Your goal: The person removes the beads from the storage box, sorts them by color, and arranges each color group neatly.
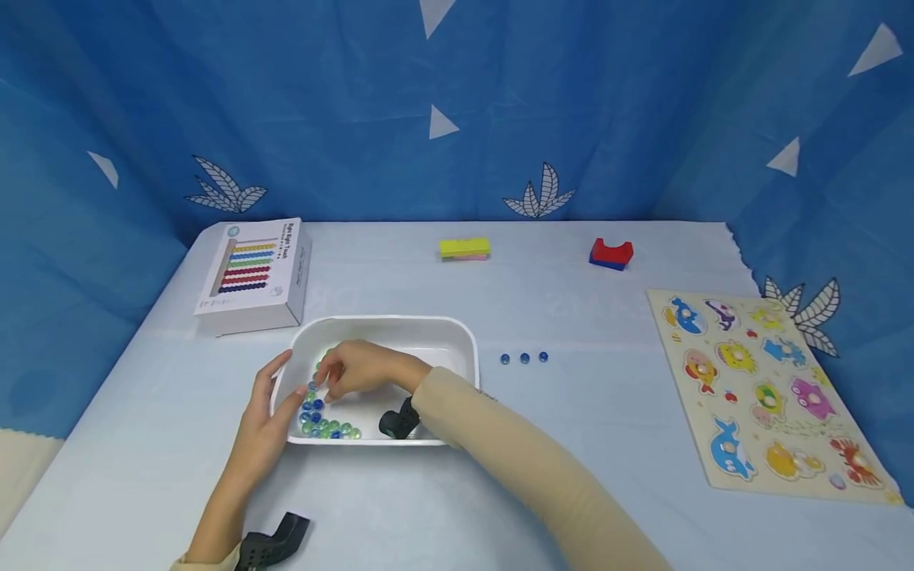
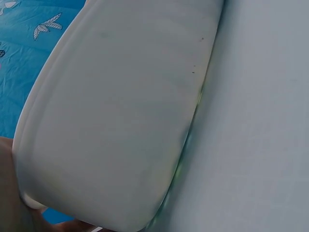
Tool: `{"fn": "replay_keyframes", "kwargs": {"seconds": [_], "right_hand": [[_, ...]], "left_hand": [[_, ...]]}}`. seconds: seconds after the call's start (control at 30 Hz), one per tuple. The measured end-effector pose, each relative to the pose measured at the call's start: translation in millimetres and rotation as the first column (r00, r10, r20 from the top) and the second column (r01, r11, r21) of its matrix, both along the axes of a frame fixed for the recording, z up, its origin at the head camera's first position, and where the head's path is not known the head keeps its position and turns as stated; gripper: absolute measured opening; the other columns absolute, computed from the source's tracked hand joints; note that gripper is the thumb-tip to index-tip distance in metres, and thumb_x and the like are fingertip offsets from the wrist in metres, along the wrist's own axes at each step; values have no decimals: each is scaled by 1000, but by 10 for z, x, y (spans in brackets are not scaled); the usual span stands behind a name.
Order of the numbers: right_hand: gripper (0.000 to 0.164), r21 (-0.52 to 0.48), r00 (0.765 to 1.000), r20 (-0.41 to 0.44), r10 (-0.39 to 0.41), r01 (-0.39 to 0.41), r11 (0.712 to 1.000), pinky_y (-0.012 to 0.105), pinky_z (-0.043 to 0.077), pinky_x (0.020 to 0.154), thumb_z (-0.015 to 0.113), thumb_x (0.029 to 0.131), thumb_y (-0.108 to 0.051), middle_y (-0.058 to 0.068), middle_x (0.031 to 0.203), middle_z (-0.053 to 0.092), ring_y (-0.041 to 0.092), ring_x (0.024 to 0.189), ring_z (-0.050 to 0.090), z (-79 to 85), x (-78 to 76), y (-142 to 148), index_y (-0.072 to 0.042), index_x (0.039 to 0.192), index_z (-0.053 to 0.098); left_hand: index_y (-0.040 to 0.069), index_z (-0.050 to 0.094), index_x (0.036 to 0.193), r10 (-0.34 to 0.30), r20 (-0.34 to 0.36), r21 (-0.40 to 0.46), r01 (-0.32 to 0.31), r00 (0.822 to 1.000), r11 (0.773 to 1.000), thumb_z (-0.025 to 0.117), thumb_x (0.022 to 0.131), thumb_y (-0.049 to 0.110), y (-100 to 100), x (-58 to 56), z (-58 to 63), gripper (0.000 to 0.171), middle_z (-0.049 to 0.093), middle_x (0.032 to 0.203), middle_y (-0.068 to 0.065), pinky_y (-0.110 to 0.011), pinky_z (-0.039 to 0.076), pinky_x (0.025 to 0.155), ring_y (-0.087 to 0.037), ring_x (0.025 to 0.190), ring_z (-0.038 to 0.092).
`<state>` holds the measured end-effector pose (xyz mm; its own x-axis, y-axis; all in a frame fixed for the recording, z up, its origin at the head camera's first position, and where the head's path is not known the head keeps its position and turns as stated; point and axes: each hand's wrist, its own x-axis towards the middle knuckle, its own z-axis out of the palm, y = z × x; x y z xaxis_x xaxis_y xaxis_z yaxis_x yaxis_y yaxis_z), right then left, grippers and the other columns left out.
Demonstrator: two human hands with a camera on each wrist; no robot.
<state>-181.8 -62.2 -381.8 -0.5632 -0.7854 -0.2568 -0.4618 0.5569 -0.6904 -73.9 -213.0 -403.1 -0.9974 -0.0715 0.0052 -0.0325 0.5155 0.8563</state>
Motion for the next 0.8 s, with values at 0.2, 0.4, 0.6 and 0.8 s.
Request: {"fn": "replay_keyframes", "kwargs": {"seconds": [0.2, 0.4, 0.6, 0.8], "right_hand": [[20, -27, 997, -28, 66, -67, 997, 7, 39, 66, 71, 75, -15, -8, 80, 65, -2, 70, 53, -32, 4, -69, -16, 95, 68], [19, 16, 994, -52, 100, -100, 995, 8, 39, 63, 75, 72, -22, -12, 75, 65, -3, 67, 52, -37, 29, -147, -20, 90, 71], [18, 71, 991, -60, 116, -111, 991, 6, 39, 65, 75, 73, -22, -15, 78, 67, -6, 70, 54, -40, 23, -169, -22, 90, 71], [18, -56, 996, 19, 82, -81, 995, 8, 43, 63, 69, 77, -15, -11, 83, 70, -4, 68, 57, 37, -8, -61, -17, 95, 71]], "left_hand": [[26, 14, 144, 4, 4, -13, -4, 1000, 1000, 43, 94, 28, -7, -7, -2, 58, 30, 141, -23, -64, 26, 92, -43, 125, 32], [26, 16, 144, 9, -7, -12, -9, 1000, 1000, 43, 94, 28, -8, -5, -12, 56, 26, 145, -19, -69, 21, 92, -45, 128, 27], [25, 16, 144, -7, -12, 6, 7, 1000, 1000, 44, 94, 26, -10, -13, -10, 57, 24, 146, -19, -69, 21, 93, -45, 129, 26], [25, 13, 144, -10, 2, -7, 10, 1000, 1000, 42, 95, 27, -5, -19, -10, 57, 27, 144, -21, -64, 26, 92, -42, 126, 30]]}}
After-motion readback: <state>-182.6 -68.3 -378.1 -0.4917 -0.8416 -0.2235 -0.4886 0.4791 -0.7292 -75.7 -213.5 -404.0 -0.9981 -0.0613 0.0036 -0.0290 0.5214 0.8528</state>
